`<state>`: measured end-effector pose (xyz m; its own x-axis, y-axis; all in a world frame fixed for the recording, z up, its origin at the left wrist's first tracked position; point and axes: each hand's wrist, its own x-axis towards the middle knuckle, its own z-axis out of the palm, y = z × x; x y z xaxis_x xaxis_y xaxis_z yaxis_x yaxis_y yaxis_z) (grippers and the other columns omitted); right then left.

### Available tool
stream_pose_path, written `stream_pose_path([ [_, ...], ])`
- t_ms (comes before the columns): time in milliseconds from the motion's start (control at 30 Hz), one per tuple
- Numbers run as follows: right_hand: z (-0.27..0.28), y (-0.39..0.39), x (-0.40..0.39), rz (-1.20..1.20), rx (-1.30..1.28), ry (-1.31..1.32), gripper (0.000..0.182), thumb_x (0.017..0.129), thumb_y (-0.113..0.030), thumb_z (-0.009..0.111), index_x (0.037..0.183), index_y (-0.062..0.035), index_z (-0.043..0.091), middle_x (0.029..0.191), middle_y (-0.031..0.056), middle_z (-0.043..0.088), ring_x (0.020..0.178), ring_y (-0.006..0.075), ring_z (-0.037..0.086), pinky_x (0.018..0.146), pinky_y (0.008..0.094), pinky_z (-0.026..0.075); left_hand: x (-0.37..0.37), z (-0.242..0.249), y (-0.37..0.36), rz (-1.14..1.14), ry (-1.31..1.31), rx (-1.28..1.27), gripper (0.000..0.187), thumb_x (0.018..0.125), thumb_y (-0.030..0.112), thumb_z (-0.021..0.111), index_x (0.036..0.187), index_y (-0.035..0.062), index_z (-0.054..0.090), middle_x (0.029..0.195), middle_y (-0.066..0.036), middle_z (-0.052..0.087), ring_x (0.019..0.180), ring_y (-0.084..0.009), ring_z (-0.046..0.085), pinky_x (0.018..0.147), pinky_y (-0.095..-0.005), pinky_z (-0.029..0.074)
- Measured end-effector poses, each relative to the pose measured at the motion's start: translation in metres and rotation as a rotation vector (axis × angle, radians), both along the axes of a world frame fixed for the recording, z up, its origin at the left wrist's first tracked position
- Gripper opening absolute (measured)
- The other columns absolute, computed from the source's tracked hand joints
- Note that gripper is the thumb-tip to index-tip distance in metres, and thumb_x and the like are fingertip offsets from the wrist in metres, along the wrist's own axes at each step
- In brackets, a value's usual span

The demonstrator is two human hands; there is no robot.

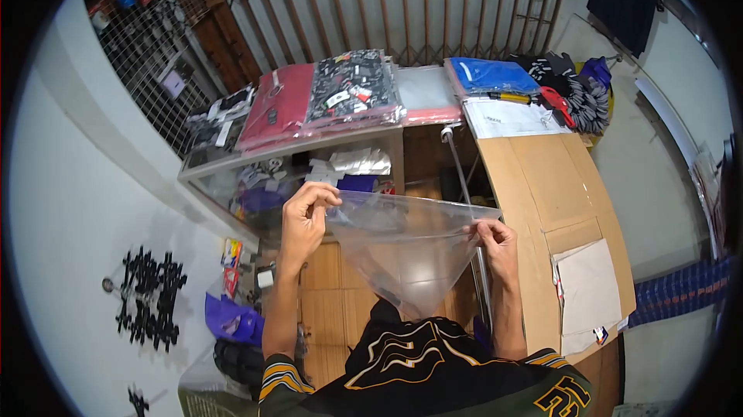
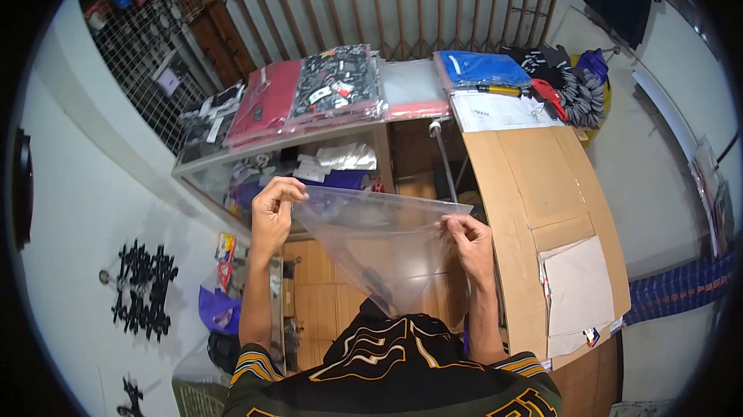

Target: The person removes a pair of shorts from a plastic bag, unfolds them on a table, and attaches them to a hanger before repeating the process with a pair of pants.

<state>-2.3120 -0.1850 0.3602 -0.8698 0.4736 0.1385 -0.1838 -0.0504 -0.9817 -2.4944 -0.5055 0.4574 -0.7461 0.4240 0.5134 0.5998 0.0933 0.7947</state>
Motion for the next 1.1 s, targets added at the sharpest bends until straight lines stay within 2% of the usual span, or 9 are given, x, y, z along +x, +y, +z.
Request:
stream_pose_path([
  [133,0.01,0.023,-0.048,-0.105,-0.08,0.082,0.021,0.102,-0.016,0.064,0.105,0.0033,0.072,0.095,0.0126,0.076,0.077,0.0125,0.068,0.073,0.0264,0.054,-0.079,0.007,0.035,-0.087,0.109,-0.068,0.022,0.096,-0.013,0.048,0.095,-0.0037,0.068,0.105,-0.008,0.066,0.092,-0.0143,0.067,0.082,-0.0268,0.054],
  [167,0.011,0.029,-0.062,-0.099,-0.122,0.175,0.022,0.102,-0.015,0.062,0.105,0.0041,0.071,0.097,0.0133,0.076,0.079,0.0138,0.069,0.076,0.0279,0.055,-0.097,0.011,0.046,-0.128,0.085,-0.042,0.023,0.095,-0.012,0.049,0.098,-0.0038,0.07,0.106,-0.008,0.067,0.094,-0.0139,0.067,0.083,-0.0265,0.054],
  [267,0.041,0.047,-0.091,-0.285,0.038,0.074,0.022,0.103,-0.015,0.062,0.106,0.0048,0.071,0.097,0.0139,0.076,0.081,0.0156,0.07,0.079,0.0299,0.056,-0.15,0.03,0.079,-0.231,0.056,-0.057,0.025,0.093,-0.011,0.049,0.101,-0.0037,0.071,0.108,-0.008,0.068,0.097,-0.0139,0.066,0.085,-0.0272,0.054],
  [367,0.06,0.063,-0.121,-0.408,0.1,0.092,0.024,0.104,-0.017,0.06,0.107,0.0032,0.072,0.098,0.0132,0.076,0.085,0.0169,0.071,0.078,0.0305,0.057,-0.201,0.042,0.117,-0.317,0.146,-0.072,0.023,0.091,-0.008,0.053,0.103,-0.0026,0.072,0.108,-0.011,0.07,0.098,-0.0172,0.067,0.087,-0.0297,0.054],
  [600,0.072,0.117,-0.182,-0.645,0.273,0.062,0.026,0.104,-0.021,0.061,0.11,0.0004,0.073,0.096,0.0102,0.076,0.083,0.0161,0.072,0.074,0.0282,0.056,-0.303,0.037,0.216,-0.468,0.106,-0.162,0.023,0.096,0.003,0.06,0.116,0.0023,0.071,0.117,-0.008,0.069,0.1,-0.0158,0.067,0.086,-0.0289,0.053],
  [700,0.071,0.148,-0.219,-0.69,0.303,0.047,0.025,0.103,-0.021,0.062,0.11,0.0,0.073,0.093,0.0099,0.076,0.08,0.0141,0.071,0.072,0.0269,0.055,-0.341,0.033,0.253,-0.471,0.076,-0.225,0.025,0.096,0.007,0.061,0.119,0.0056,0.071,0.122,-0.006,0.068,0.102,-0.0171,0.068,0.086,-0.0301,0.054],
  [933,0.051,0.245,-0.345,-0.689,0.296,0.07,0.026,0.102,-0.022,0.063,0.11,0.0,0.072,0.088,0.0078,0.075,0.075,0.0122,0.07,0.064,0.0241,0.051,-0.448,0.006,0.329,-0.415,0.127,-0.327,0.029,0.093,0.006,0.063,0.121,0.0051,0.07,0.128,-0.009,0.066,0.106,-0.0212,0.068,0.086,-0.0316,0.055],
  [1100,0.026,0.315,-0.452,-0.626,0.291,0.097,0.025,0.102,-0.02,0.064,0.107,0.0025,0.073,0.085,0.0071,0.074,0.072,0.0107,0.068,0.061,0.0236,0.051,-0.538,-0.011,0.382,-0.343,0.12,-0.491,0.035,0.089,0.01,0.067,0.124,0.0042,0.07,0.129,-0.01,0.067,0.102,-0.021,0.068,0.085,-0.0353,0.053],
])
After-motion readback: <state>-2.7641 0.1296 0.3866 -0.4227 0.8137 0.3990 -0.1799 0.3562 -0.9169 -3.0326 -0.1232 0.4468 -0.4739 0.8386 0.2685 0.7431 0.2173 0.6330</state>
